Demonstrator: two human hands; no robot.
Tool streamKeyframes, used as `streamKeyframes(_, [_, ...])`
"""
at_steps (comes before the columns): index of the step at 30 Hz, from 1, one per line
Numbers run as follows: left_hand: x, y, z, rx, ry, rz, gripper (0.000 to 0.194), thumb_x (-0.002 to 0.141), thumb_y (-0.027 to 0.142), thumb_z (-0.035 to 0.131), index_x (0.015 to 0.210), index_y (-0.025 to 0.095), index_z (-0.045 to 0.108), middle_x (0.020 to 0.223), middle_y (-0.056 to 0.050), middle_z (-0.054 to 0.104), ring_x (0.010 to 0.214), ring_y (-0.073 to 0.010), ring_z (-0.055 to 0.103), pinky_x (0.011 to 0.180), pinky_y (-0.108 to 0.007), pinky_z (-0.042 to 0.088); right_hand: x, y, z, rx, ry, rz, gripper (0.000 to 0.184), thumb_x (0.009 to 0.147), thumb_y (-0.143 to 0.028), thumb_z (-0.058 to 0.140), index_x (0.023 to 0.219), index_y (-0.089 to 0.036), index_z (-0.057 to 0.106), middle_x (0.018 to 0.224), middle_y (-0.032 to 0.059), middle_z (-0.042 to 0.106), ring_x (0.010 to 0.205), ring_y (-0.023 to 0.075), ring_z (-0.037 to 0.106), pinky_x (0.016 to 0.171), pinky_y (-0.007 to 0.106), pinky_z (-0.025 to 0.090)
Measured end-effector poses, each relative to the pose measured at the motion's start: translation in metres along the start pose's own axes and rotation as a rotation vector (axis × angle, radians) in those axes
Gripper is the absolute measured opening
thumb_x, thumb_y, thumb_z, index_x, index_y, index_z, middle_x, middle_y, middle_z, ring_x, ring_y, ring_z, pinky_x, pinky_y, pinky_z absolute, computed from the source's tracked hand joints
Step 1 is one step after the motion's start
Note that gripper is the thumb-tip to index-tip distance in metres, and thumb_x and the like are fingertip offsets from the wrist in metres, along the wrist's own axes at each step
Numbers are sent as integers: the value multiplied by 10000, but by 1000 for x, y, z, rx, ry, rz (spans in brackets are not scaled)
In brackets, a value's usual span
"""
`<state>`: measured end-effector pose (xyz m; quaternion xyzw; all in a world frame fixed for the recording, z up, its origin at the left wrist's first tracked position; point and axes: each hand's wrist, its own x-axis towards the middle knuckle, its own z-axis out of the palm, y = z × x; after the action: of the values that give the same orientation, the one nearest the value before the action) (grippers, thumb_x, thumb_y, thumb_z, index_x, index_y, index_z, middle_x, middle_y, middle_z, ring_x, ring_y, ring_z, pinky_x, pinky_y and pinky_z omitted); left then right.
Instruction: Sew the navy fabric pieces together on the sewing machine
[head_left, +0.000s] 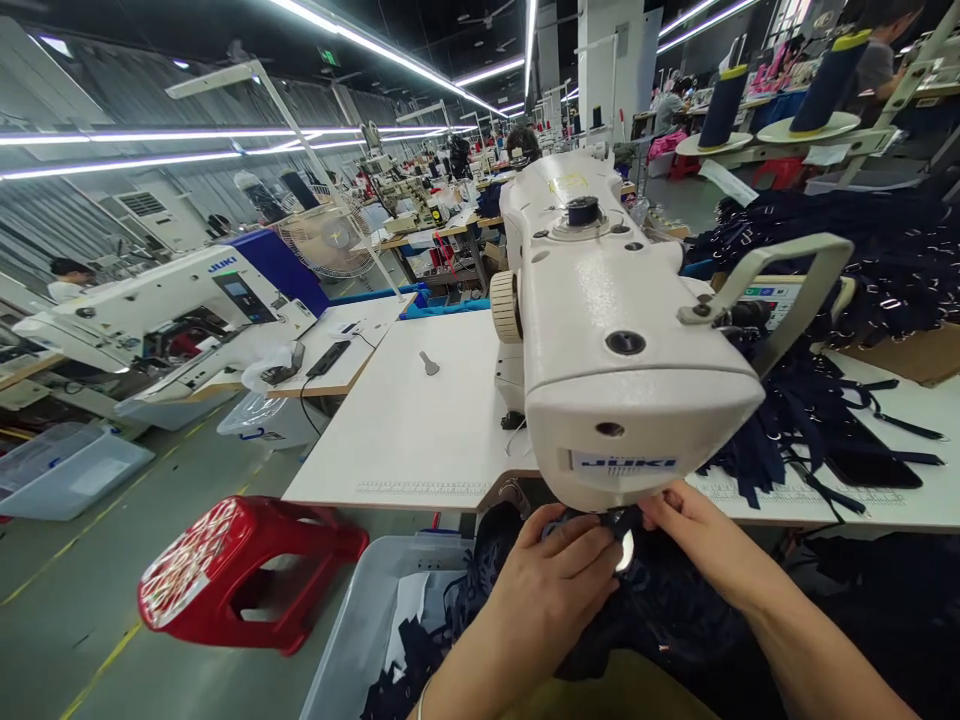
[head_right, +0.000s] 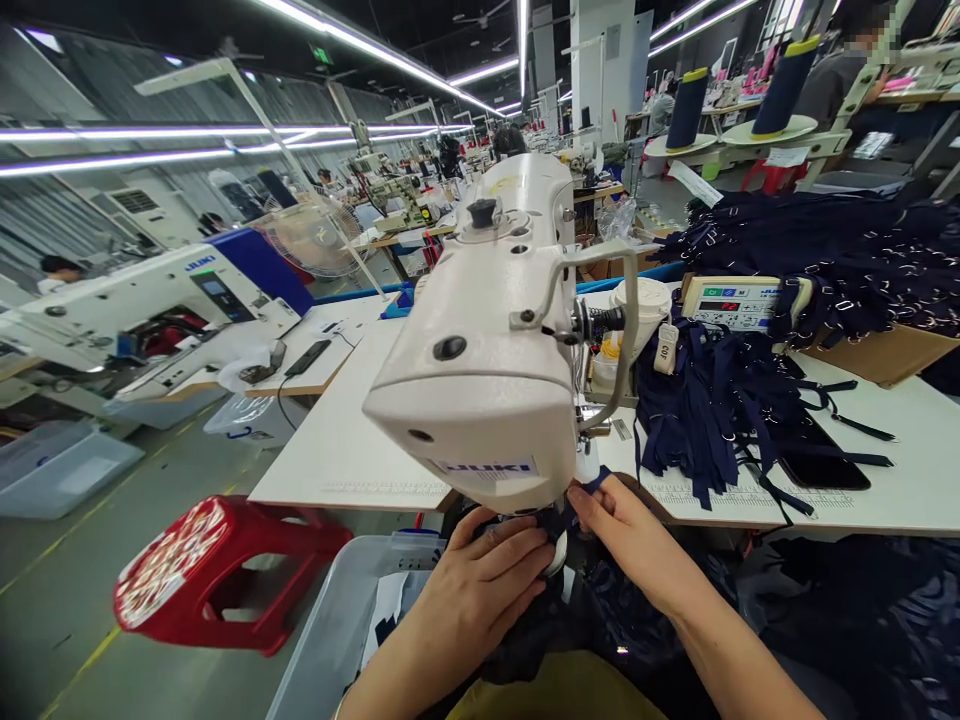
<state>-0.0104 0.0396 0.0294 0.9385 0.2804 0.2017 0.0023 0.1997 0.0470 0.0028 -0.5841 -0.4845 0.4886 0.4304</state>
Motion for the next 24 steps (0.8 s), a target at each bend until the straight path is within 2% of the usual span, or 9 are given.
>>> streamKeyframes(3, [-3, 3, 4, 71, 14, -22, 221, 972, 247, 530, 1186, 248, 586, 1120, 7, 675, 1133, -139, 581, 1012, -337, 365, 7, -1, -5, 23, 35, 25, 390, 777, -571, 616, 650, -211, 533, 593, -15, 532, 600, 151, 499, 586, 262, 458])
streamKeyframes(6, [-5, 4, 9, 90, 32, -29, 223, 980, 265, 518, 1193, 237, 578, 1109, 1, 674, 1138, -142, 571, 992, -337, 347, 14, -4, -4, 22, -23, -34, 319, 787, -507, 623, 889, -205, 627, 800, 44, 672, 753, 210, 599, 700, 315, 510])
streamKeyframes(8, [-5, 5, 11, 96, 53, -31, 223, 989, 268, 496, 1192, 219, 576, 1102, -6, 673, 1139, -144, 565, 985, -345, 332, 19, -4, -1, -42, -31, -102, 361, 799, -450, 608, 1057, -199, 632, 987, 81, 703, 871, 249, 629, 793, 367, 513])
streamKeyframes(10, [-5, 5, 13, 107, 75, -35, 226, 993, 271, 485, 1190, 203, 575, 1101, -6, 669, 1142, -147, 558, 969, -348, 325, 23, -1, 2, -124, -2, -171, 377, 800, -392, 586, 1115, -190, 631, 1067, 95, 704, 936, 276, 638, 847, 407, 502])
streamKeyframes(14, [-6, 7, 17, 157, 109, -70, 261, 993, 312, 481, 1201, 186, 574, 1118, -15, 656, 1142, -159, 549, 934, -347, 337, 32, 8, 4, -223, 1, -298, 345, 801, -296, 533, 1093, -171, 666, 1083, 114, 718, 997, 302, 640, 854, 423, 509])
streamKeyframes(17, [-7, 9, 22, 224, 128, -92, 307, 994, 350, 464, 1224, 179, 574, 1151, -39, 635, 1149, -178, 539, 938, -347, 340, 41, 9, 4, -313, -4, -364, 297, 780, -312, 555, 1015, -213, 706, 1015, 94, 743, 1021, 324, 635, 879, 454, 505])
streamKeyframes(20, [-7, 12, 26, 264, 135, -111, 330, 997, 364, 452, 1239, 174, 574, 1175, -38, 621, 1147, -187, 529, 947, -353, 332, 48, 7, 4, -393, 13, -377, 245, 764, -346, 579, 943, -263, 724, 956, 77, 755, 1059, 344, 620, 903, 492, 496])
streamKeyframes(24, [-4, 17, 26, 278, 129, -153, 342, 1001, 372, 439, 1251, 182, 574, 1215, -35, 607, 1141, -199, 516, 941, -360, 322, 53, 8, 5, -416, 18, -371, 252, 752, -372, 588, 938, -270, 723, 978, 80, 752, 1102, 356, 598, 912, 511, 496])
